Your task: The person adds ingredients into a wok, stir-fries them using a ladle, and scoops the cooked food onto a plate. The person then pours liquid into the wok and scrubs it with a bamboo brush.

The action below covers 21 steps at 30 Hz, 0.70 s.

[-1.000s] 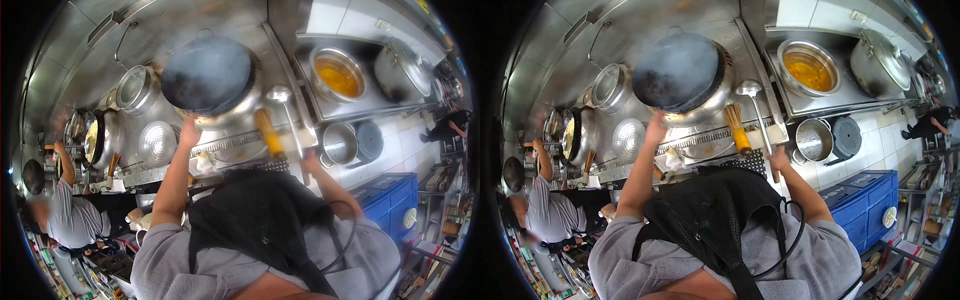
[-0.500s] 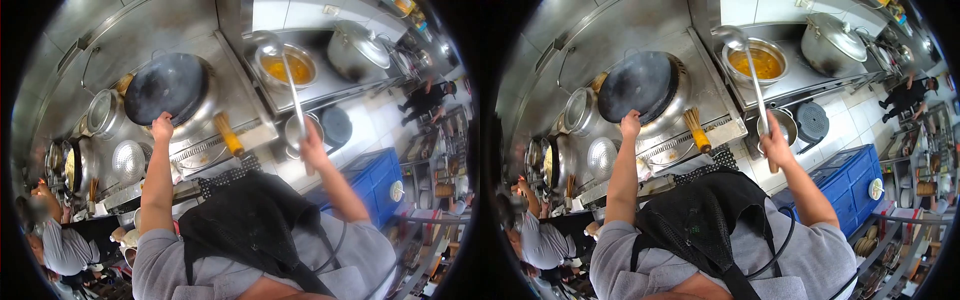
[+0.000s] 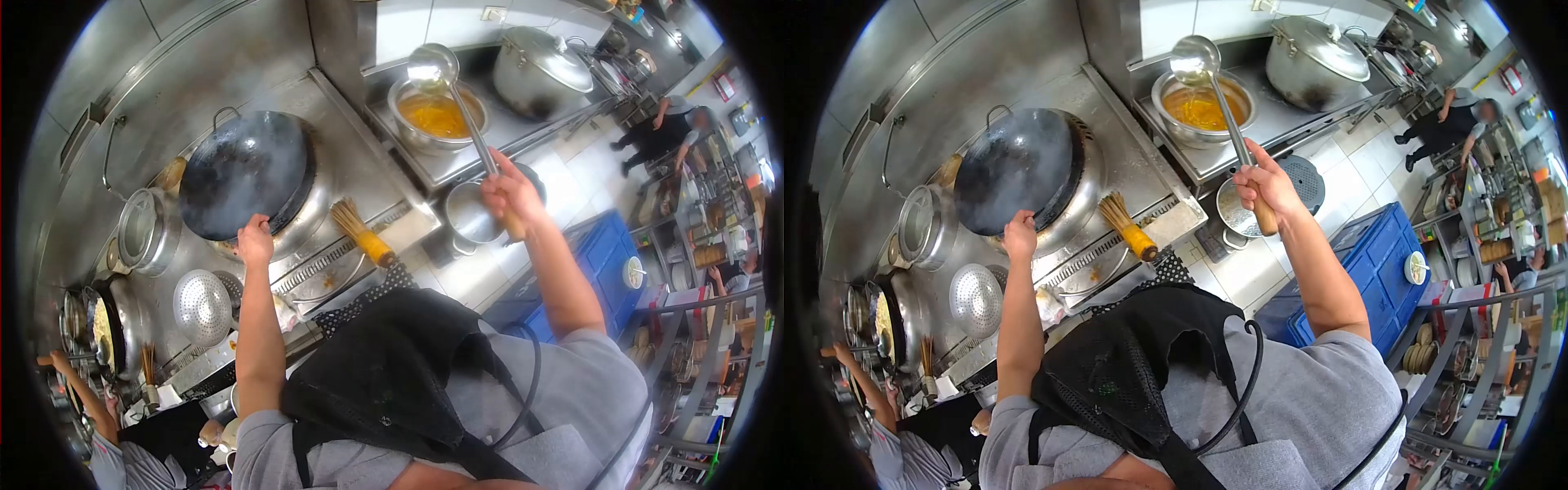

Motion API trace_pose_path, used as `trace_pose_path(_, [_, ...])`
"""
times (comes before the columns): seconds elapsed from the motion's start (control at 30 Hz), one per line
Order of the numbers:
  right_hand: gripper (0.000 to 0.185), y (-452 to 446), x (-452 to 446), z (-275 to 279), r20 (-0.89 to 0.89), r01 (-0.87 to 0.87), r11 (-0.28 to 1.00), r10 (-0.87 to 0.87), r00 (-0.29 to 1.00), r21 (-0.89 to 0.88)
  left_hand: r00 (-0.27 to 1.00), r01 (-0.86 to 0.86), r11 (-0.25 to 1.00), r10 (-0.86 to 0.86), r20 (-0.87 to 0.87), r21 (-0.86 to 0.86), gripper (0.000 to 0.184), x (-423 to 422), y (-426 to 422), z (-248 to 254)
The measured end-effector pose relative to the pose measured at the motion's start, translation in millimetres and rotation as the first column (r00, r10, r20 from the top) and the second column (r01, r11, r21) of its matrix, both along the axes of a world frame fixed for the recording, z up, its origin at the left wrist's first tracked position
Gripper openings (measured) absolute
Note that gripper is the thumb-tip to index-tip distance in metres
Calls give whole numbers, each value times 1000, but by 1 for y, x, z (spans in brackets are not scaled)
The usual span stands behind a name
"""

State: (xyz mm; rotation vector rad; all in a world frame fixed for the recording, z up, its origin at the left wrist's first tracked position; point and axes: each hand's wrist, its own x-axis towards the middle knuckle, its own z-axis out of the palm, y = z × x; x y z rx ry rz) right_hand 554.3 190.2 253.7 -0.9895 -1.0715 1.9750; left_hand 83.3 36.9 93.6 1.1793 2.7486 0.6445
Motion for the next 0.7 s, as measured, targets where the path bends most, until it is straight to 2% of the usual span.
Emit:
trace_pose_path(0.1, [70,-29,-34,11,24,-140,988,139,990,66,998,37,999,-37,-45,-3,17,-5,-2,-2])
trace_pose_path(0.17, [72,-47,-67,-2,36,-215,976,214,976,43,994,60,998,-61,-94,-17,17,-9,-2,-7])
trace_pose_path(0.23, [73,-61,-110,-30,39,-300,953,298,954,53,991,117,990,-111,-69,78,17,-16,-4,-8])
trace_pose_path(0.27, [74,-71,-136,-38,75,-343,938,339,938,43,983,155,976,-137,-124,155,15,-20,-5,-9])
trace_pose_path(0.3, [77,-76,-160,-66,85,-393,914,386,919,101,979,183,968,-164,-117,172,15,-24,-5,-10])
trace_pose_path(0.4, [78,-101,-233,-132,371,-537,824,448,813,180,977,212,942,-203,-63,259,13,-26,-9,0])
trace_pose_path(0.43, [78,-97,-250,-155,422,-544,728,375,826,417,978,206,924,-200,-55,322,12,-20,-11,6])
trace_pose_path(0.5, [79,-88,-283,-200,467,-457,395,75,881,797,971,239,928,-222,-92,285,9,-20,-18,9])
trace_pose_path(0.53, [80,-92,-290,-174,495,-531,613,248,833,585,969,246,921,-228,-95,303,9,-25,-16,8])
trace_pose_path(0.57, [80,-97,-296,-148,464,-584,753,419,780,303,966,256,914,-237,-98,316,8,-30,-16,3])
trace_pose_path(0.6, [80,-103,-300,-111,471,-573,770,410,781,279,963,269,906,-252,-95,326,8,-31,-18,-5])
trace_pose_path(0.7, [80,-93,-293,-54,201,-552,795,515,833,252,962,262,889,-270,-33,376,9,-35,-10,-31])
